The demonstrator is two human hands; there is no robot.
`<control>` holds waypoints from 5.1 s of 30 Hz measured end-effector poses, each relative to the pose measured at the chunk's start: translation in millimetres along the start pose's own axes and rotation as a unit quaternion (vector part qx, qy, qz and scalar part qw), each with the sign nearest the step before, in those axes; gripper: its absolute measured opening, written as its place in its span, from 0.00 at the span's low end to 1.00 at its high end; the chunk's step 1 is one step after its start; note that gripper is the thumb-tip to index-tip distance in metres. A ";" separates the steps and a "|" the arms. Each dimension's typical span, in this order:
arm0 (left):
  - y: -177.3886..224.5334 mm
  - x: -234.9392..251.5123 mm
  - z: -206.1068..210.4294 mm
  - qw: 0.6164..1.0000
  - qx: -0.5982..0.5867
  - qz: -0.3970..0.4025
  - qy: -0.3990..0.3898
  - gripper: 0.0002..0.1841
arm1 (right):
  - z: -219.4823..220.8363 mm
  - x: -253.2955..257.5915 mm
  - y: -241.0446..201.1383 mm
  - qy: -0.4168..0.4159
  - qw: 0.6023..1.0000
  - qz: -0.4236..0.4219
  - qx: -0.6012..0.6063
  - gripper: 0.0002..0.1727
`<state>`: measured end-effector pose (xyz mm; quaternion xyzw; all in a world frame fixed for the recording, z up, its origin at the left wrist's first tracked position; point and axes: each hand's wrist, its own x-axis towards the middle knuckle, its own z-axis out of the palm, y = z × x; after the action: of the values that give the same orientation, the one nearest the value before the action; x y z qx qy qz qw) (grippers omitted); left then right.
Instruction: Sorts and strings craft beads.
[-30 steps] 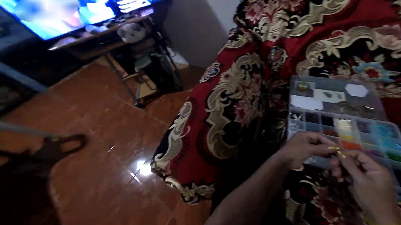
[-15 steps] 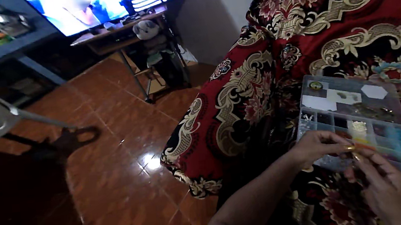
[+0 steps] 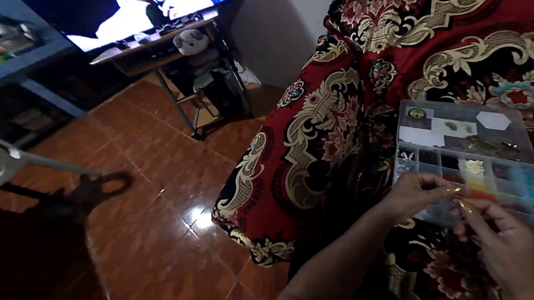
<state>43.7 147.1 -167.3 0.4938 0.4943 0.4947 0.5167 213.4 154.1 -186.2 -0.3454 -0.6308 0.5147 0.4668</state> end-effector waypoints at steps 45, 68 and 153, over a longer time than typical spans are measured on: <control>-13.3 1.3 13.1 0.831 0.553 -0.015 -0.049 0.10 | 3.9 -5.2 3.4 -0.063 0.994 -0.087 -0.010 0.06; -3.5 4.8 8.5 0.993 0.114 -0.007 0.023 0.12 | -1.7 -4.0 0.7 -0.009 0.998 -0.055 -0.011 0.07; -21.9 0.7 -4.2 0.936 -0.298 -0.128 -0.140 0.10 | 9.3 -5.6 -0.2 0.044 0.998 -0.036 -0.012 0.06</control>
<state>40.0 147.3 -189.4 0.3143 0.3057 0.4747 0.7632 206.5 145.8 -187.7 -0.3500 -0.6280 0.4744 0.5080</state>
